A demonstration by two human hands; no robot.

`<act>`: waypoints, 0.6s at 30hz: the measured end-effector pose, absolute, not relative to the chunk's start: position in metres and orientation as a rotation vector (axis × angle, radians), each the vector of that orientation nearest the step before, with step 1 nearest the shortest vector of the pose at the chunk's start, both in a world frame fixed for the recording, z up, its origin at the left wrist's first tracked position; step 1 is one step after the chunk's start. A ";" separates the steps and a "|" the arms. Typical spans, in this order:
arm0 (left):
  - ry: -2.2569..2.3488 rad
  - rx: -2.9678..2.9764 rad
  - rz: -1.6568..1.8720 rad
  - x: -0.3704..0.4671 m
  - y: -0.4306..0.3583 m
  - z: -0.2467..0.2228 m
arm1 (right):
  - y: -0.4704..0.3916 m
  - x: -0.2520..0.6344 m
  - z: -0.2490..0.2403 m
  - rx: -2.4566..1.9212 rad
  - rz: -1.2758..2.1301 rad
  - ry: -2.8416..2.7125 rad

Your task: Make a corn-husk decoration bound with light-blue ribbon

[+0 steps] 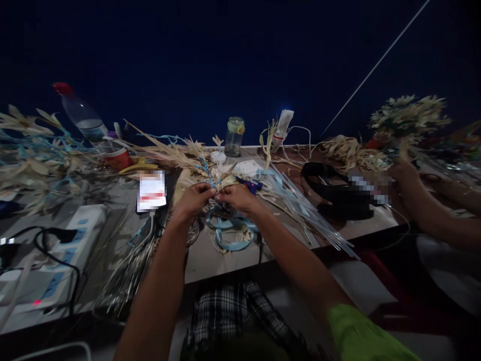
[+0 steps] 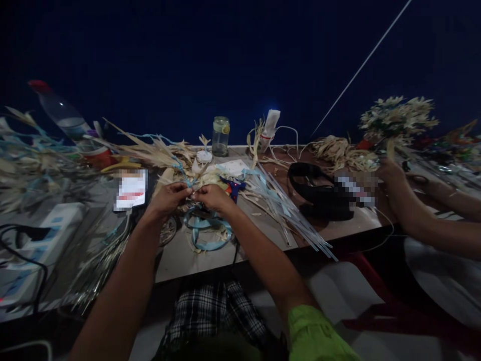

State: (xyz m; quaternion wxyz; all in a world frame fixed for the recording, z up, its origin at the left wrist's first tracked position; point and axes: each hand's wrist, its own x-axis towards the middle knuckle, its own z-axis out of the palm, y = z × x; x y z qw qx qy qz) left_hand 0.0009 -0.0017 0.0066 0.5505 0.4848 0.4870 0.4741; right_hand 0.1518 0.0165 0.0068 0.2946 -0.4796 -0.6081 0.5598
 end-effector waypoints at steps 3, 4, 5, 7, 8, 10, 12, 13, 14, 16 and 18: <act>1.210 1.208 1.159 0.001 0.000 0.003 | 0.017 0.151 0.000 -1.348 1.292 -1.654; 1.242 1.233 1.173 0.001 0.001 0.002 | 0.017 0.151 -0.002 -1.352 1.255 -1.650; 1.280 1.261 1.181 0.001 0.001 0.002 | 0.017 0.151 -0.003 -1.338 1.243 -1.637; 1.360 1.315 1.193 0.000 0.002 0.002 | 0.015 0.151 -0.003 -1.272 1.261 -1.594; 1.395 1.339 1.199 0.000 0.002 0.002 | 0.015 0.151 -0.002 -1.228 1.273 -1.559; 1.430 1.378 1.220 0.001 0.001 0.004 | 0.014 0.151 0.001 -1.145 1.292 -1.464; 1.424 1.419 1.245 0.003 0.000 0.006 | 0.014 0.149 0.006 -1.083 1.347 -1.347; 1.419 1.449 1.245 0.005 0.000 0.006 | 0.014 0.147 0.008 -1.060 1.404 -1.291; 1.418 1.481 1.237 0.007 -0.001 0.007 | 0.014 0.145 0.009 -1.042 1.472 -1.239; 1.432 1.542 1.202 0.010 -0.002 0.007 | 0.016 0.140 0.011 -1.007 1.588 -1.136; 1.444 1.577 1.175 0.012 -0.003 0.007 | 0.018 0.137 0.011 -0.972 1.649 -1.014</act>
